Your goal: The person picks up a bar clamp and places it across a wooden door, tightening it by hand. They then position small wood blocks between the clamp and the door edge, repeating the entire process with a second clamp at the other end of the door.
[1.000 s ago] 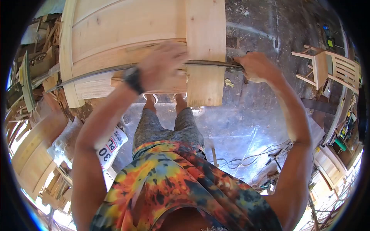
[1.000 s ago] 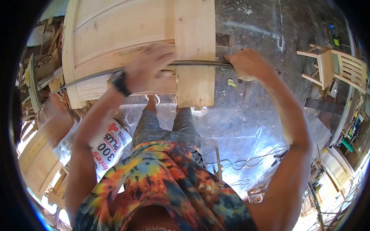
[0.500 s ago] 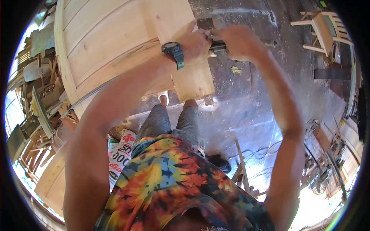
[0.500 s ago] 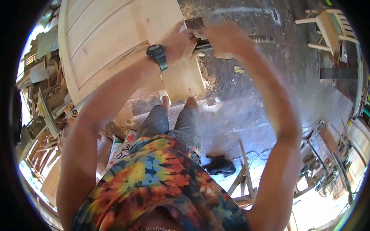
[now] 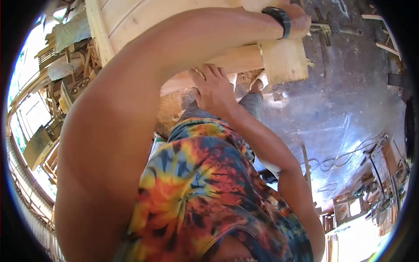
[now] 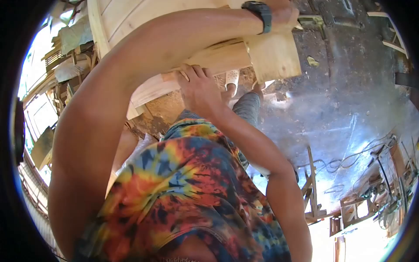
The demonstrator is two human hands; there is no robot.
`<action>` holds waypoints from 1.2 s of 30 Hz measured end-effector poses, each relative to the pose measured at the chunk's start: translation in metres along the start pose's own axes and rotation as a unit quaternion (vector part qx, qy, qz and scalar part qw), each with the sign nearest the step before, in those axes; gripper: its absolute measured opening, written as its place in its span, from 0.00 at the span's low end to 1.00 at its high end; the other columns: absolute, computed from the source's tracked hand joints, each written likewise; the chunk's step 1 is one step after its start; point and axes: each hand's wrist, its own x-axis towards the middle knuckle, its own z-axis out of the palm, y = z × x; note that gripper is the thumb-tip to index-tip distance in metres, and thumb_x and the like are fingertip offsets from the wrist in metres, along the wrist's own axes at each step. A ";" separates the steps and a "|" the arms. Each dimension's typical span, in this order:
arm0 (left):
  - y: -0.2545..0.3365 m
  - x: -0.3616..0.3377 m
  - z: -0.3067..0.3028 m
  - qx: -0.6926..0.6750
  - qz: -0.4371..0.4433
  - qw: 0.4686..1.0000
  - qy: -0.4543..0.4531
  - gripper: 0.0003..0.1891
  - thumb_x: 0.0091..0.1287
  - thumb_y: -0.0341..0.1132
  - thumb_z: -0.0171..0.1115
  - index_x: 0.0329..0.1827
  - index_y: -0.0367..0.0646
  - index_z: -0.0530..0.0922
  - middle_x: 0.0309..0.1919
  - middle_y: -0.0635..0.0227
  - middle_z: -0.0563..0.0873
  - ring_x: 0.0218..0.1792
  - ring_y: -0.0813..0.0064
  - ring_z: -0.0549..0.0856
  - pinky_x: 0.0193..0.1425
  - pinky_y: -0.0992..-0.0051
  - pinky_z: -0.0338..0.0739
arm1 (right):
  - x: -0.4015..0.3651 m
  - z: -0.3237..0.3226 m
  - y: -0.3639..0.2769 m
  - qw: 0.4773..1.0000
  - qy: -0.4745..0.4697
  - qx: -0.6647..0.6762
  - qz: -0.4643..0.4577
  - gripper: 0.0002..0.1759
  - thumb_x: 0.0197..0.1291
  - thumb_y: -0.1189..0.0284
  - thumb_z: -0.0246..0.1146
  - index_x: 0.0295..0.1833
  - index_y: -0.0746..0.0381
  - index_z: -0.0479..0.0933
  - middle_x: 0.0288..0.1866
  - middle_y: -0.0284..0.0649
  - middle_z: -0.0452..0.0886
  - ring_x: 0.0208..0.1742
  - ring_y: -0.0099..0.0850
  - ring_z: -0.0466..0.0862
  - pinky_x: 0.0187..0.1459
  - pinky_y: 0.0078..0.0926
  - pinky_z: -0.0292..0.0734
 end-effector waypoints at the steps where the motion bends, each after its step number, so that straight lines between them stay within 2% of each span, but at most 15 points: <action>1: 0.002 -0.006 -0.015 0.008 -0.001 1.000 0.006 0.14 0.65 0.40 0.53 0.37 0.46 0.87 0.41 0.59 0.90 0.49 0.57 0.86 0.66 0.43 0.63 | 0.005 0.010 0.000 1.000 0.004 0.001 -0.010 0.18 0.50 0.72 0.67 0.49 0.64 0.80 0.47 0.47 0.81 0.53 0.45 0.79 0.58 0.45 0.70; 3: 0.008 -0.020 -0.042 -0.028 -0.006 0.997 -0.069 0.15 0.65 0.39 0.52 0.39 0.46 0.88 0.42 0.58 0.89 0.50 0.56 0.86 0.69 0.43 0.61 | 0.005 0.037 0.003 0.994 -0.067 -0.087 0.010 0.19 0.51 0.72 0.65 0.50 0.64 0.81 0.49 0.49 0.82 0.54 0.47 0.79 0.60 0.44 0.69; 6: 0.003 -0.019 -0.029 0.000 0.042 0.999 0.007 0.14 0.63 0.37 0.54 0.31 0.43 0.87 0.32 0.48 0.88 0.44 0.52 0.87 0.67 0.45 0.64 | -0.017 0.082 0.036 0.996 -0.071 -0.053 0.021 0.19 0.51 0.72 0.64 0.50 0.65 0.81 0.51 0.51 0.82 0.55 0.48 0.78 0.59 0.45 0.71; 10: 0.001 -0.011 -0.018 -0.023 0.041 0.999 0.003 0.16 0.63 0.39 0.51 0.29 0.43 0.87 0.32 0.47 0.87 0.44 0.50 0.87 0.75 0.42 0.55 | -0.004 0.020 0.024 0.989 -0.126 -0.083 -0.002 0.18 0.53 0.74 0.60 0.51 0.65 0.79 0.52 0.50 0.80 0.56 0.47 0.78 0.57 0.46 0.74; 13: 0.002 -0.015 -0.026 -0.022 0.048 0.998 -0.019 0.18 0.65 0.39 0.49 0.29 0.41 0.86 0.32 0.47 0.86 0.45 0.50 0.86 0.74 0.43 0.55 | -0.011 -0.028 0.010 1.000 -0.025 -0.014 0.005 0.17 0.53 0.75 0.62 0.50 0.62 0.81 0.46 0.48 0.83 0.51 0.47 0.81 0.54 0.45 0.76; 15: -0.003 -0.016 -0.013 -0.083 0.040 0.993 0.079 0.19 0.67 0.39 0.47 0.29 0.41 0.85 0.31 0.47 0.86 0.44 0.50 0.85 0.73 0.43 0.57 | -0.032 -0.062 0.021 0.989 0.001 0.016 0.146 0.20 0.50 0.77 0.68 0.52 0.61 0.82 0.48 0.46 0.84 0.49 0.48 0.81 0.53 0.41 0.77; 17: -0.002 -0.014 -0.019 -0.058 0.042 0.996 0.052 0.19 0.67 0.39 0.46 0.30 0.41 0.85 0.31 0.48 0.86 0.43 0.51 0.85 0.72 0.44 0.58 | -0.051 -0.104 0.040 0.989 0.054 -0.014 0.134 0.23 0.49 0.77 0.71 0.54 0.61 0.82 0.48 0.44 0.85 0.48 0.43 0.83 0.53 0.36 0.78; 20: 0.003 -0.019 -0.028 -0.018 0.045 0.999 0.012 0.18 0.67 0.39 0.47 0.31 0.42 0.86 0.31 0.48 0.86 0.43 0.51 0.84 0.72 0.44 0.59 | -0.093 -0.150 0.087 0.940 0.166 0.081 0.288 0.24 0.52 0.79 0.68 0.58 0.64 0.80 0.49 0.41 0.85 0.47 0.33 0.83 0.51 0.30 0.77; 23: 0.003 -0.024 -0.036 -0.009 0.054 0.998 0.006 0.16 0.65 0.36 0.49 0.32 0.42 0.87 0.31 0.49 0.86 0.44 0.51 0.85 0.72 0.45 0.60 | -0.097 -0.188 0.119 0.862 0.278 0.217 0.365 0.24 0.56 0.81 0.65 0.61 0.67 0.78 0.48 0.37 0.83 0.46 0.25 0.81 0.48 0.22 0.75; 25: 0.005 -0.024 -0.038 -0.002 0.044 0.999 -0.004 0.16 0.66 0.36 0.49 0.31 0.42 0.86 0.31 0.49 0.86 0.44 0.52 0.85 0.73 0.45 0.59 | -0.083 -0.203 0.124 0.839 0.295 0.232 0.393 0.24 0.57 0.78 0.64 0.62 0.66 0.78 0.49 0.36 0.83 0.46 0.24 0.80 0.47 0.21 0.72; 27: 0.004 -0.028 -0.036 0.003 0.021 1.000 0.000 0.17 0.66 0.37 0.48 0.32 0.41 0.86 0.31 0.49 0.86 0.45 0.52 0.85 0.74 0.46 0.58 | -0.067 -0.212 0.114 0.815 0.278 0.297 0.412 0.26 0.59 0.77 0.63 0.65 0.68 0.74 0.54 0.41 0.81 0.49 0.27 0.79 0.49 0.23 0.74; 29: 0.006 -0.030 -0.036 -0.030 0.012 0.999 0.039 0.18 0.68 0.38 0.47 0.31 0.40 0.86 0.31 0.51 0.86 0.46 0.54 0.84 0.75 0.47 0.56 | -0.057 -0.217 0.104 0.767 0.267 0.421 0.403 0.27 0.62 0.74 0.61 0.67 0.68 0.72 0.56 0.41 0.80 0.49 0.29 0.80 0.48 0.25 0.75; 31: 0.012 -0.035 -0.045 -0.027 -0.004 1.000 0.002 0.16 0.66 0.36 0.49 0.31 0.41 0.86 0.35 0.56 0.87 0.51 0.59 0.82 0.75 0.48 0.56 | -0.057 -0.222 0.103 0.775 0.250 0.415 0.406 0.27 0.62 0.73 0.60 0.68 0.68 0.71 0.57 0.41 0.80 0.50 0.31 0.81 0.49 0.29 0.76; 34: 0.018 -0.058 -0.046 -0.046 -0.046 0.995 0.073 0.10 0.62 0.33 0.55 0.37 0.41 0.85 0.44 0.58 0.85 0.55 0.62 0.78 0.74 0.49 0.58 | -0.058 -0.230 0.100 0.802 0.201 0.408 0.387 0.28 0.61 0.73 0.61 0.67 0.69 0.71 0.58 0.42 0.80 0.53 0.32 0.80 0.51 0.31 0.77; 36: 0.023 -0.088 -0.043 -0.023 -0.123 0.967 0.220 0.14 0.58 0.32 0.60 0.46 0.41 0.81 0.51 0.58 0.82 0.60 0.61 0.75 0.73 0.49 0.59 | -0.050 -0.230 0.098 0.825 0.165 0.374 0.389 0.30 0.58 0.74 0.61 0.67 0.72 0.70 0.59 0.44 0.79 0.55 0.32 0.80 0.53 0.32 0.77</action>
